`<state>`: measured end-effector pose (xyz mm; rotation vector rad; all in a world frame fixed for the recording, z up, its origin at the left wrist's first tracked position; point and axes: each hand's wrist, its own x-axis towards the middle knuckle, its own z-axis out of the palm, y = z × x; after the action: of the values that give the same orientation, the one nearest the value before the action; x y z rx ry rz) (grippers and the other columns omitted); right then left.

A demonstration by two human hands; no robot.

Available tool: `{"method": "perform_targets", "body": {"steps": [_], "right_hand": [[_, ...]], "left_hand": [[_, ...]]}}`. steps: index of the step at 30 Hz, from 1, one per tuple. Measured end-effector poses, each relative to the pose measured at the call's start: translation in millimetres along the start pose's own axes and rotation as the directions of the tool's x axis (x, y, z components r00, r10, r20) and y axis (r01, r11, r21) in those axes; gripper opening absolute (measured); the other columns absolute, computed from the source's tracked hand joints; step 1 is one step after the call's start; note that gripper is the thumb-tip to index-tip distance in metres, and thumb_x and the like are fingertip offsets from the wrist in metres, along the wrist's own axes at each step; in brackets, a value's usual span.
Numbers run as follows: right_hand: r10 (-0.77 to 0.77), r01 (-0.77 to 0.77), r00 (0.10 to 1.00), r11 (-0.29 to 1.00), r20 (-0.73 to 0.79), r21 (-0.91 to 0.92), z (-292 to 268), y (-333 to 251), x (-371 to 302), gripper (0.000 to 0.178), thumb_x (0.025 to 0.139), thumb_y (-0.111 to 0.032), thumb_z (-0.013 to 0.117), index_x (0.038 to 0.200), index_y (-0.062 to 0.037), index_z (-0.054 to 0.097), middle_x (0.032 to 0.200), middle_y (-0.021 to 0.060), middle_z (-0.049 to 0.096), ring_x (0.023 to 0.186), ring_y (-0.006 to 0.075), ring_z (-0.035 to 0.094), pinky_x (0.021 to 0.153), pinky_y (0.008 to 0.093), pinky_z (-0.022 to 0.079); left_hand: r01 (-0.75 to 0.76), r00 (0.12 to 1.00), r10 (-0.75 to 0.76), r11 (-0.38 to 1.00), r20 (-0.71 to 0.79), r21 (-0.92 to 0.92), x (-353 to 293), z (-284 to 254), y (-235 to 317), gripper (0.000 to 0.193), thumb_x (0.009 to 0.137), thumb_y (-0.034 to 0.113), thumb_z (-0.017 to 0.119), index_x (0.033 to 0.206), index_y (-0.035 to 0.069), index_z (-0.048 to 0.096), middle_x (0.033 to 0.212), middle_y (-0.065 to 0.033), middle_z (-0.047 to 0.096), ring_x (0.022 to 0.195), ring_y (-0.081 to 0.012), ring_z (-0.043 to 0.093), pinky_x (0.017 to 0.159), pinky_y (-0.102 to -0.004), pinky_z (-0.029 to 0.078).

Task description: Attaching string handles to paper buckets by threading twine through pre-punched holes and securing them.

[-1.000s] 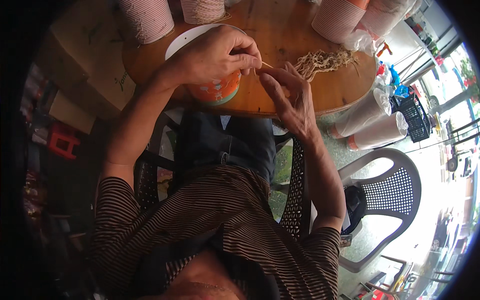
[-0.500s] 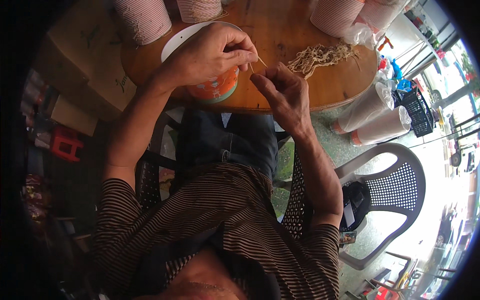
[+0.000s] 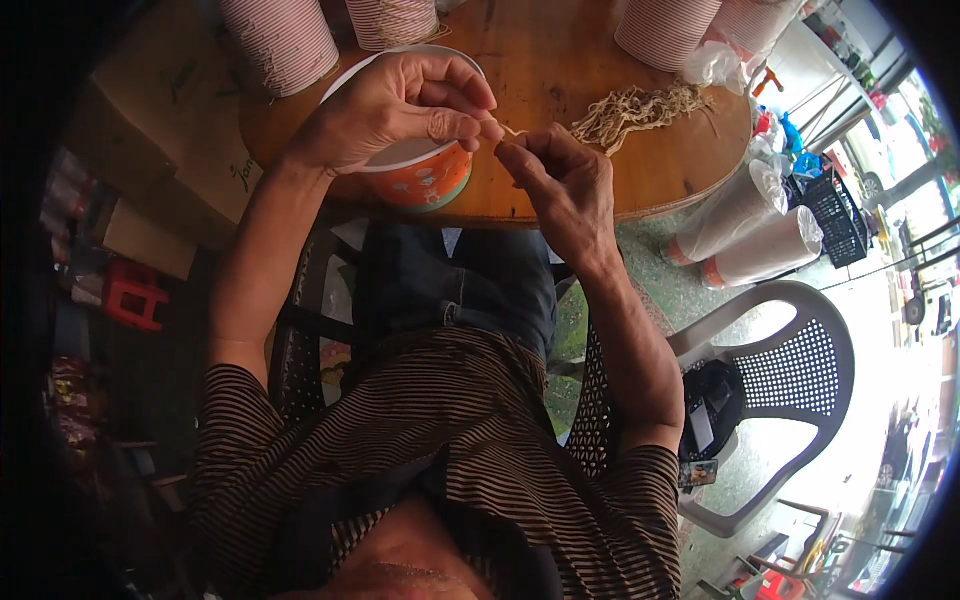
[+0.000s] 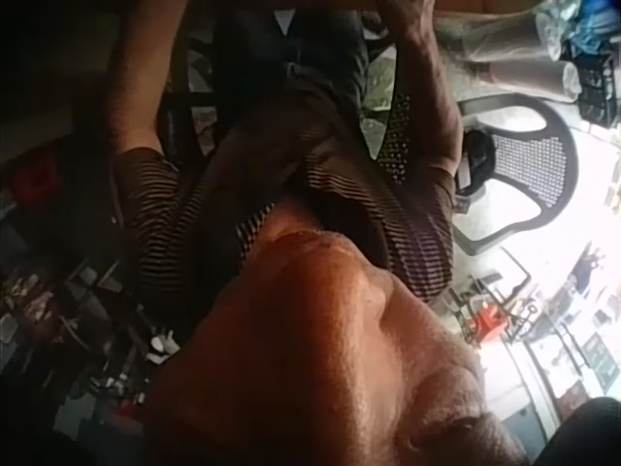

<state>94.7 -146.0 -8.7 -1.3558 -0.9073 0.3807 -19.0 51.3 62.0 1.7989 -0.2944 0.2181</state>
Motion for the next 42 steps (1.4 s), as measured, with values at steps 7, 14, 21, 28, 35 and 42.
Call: {"method": "perform_targets", "body": {"steps": [7, 14, 21, 28, 35, 42], "right_hand": [[0.005, -0.004, 0.999, 1.000, -0.033, 0.010, -0.2, -3.2, 1.7, 0.018, 0.094, -0.016, 0.074, 0.093, 0.0016, 0.072, 0.081, 0.0006, 0.066, 0.073, 0.0069, 0.059, 0.068, 0.0237, 0.049], [0.076, -0.071, 0.996, 0.991, 0.040, -0.115, -0.4, 0.2, -1.2, 0.018, 0.092, -0.017, 0.076, 0.092, 0.0002, 0.073, 0.082, 0.0009, 0.068, 0.074, 0.0063, 0.060, 0.067, 0.0240, 0.049], [0.021, -0.038, 0.992, 0.990, 0.126, 0.134, -2.0, -12.0, -2.4, 0.018, 0.096, -0.017, 0.072, 0.094, 0.0005, 0.074, 0.083, 0.0009, 0.068, 0.074, 0.0070, 0.061, 0.070, 0.0254, 0.051], [0.046, -0.061, 0.994, 0.984, 0.094, 0.167, 0.9, -11.1, -4.0, 0.025, 0.100, -0.023, 0.070, 0.094, 0.0006, 0.073, 0.082, 0.0015, 0.067, 0.073, 0.0073, 0.061, 0.070, 0.0248, 0.051], [0.103, -0.111, 0.994, 0.951, 0.045, 0.288, 4.3, -10.4, -4.3, 0.036, 0.102, -0.023, 0.067, 0.128, 0.0008, 0.061, 0.085, 0.0022, 0.065, 0.067, 0.0064, 0.057, 0.062, 0.0227, 0.046], [0.113, -0.121, 0.992, 0.967, 0.049, 0.224, 14.9, -2.0, -4.9, 0.025, 0.098, -0.022, 0.074, 0.110, -0.0005, 0.072, 0.078, -0.0045, 0.063, 0.059, 0.0019, 0.050, 0.053, 0.0194, 0.040]], "left_hand": [[0.031, 1.000, -0.031, 0.999, 0.004, 0.014, -0.8, -9.5, 0.7, 0.021, 0.095, 0.009, 0.073, 0.111, -0.001, 0.064, 0.102, -0.0157, 0.076, 0.092, -0.0171, 0.074, 0.088, -0.0298, 0.059], [-0.011, 0.998, 0.019, 0.992, -0.067, 0.122, 0.9, 1.1, -0.4, 0.022, 0.095, 0.004, 0.070, 0.115, -0.002, 0.062, 0.106, -0.0148, 0.076, 0.100, -0.0184, 0.074, 0.091, -0.0306, 0.059], [-0.035, 0.998, 0.049, 0.922, -0.026, 0.385, -1.9, 17.6, 6.4, 0.022, 0.092, -0.003, 0.070, 0.114, -0.004, 0.064, 0.104, -0.0118, 0.075, 0.101, -0.0179, 0.074, 0.091, -0.0284, 0.059], [-0.024, 0.996, 0.062, 0.895, -0.070, 0.446, -2.1, 22.3, 5.2, 0.015, 0.092, -0.002, 0.071, 0.106, -0.005, 0.070, 0.097, -0.0097, 0.075, 0.095, -0.0155, 0.074, 0.088, -0.0272, 0.059], [-0.037, 0.991, 0.083, 0.919, -0.101, 0.392, -2.3, 16.6, 4.6, 0.008, 0.093, 0.001, 0.072, 0.100, -0.003, 0.073, 0.093, -0.0063, 0.073, 0.091, -0.0118, 0.070, 0.087, -0.0250, 0.058], [-0.005, 0.997, 0.030, 0.940, -0.069, 0.341, -4.6, 13.9, 3.9, 0.010, 0.096, 0.005, 0.070, 0.099, -0.004, 0.071, 0.092, -0.0052, 0.071, 0.091, -0.0115, 0.069, 0.088, -0.0256, 0.056]]}}
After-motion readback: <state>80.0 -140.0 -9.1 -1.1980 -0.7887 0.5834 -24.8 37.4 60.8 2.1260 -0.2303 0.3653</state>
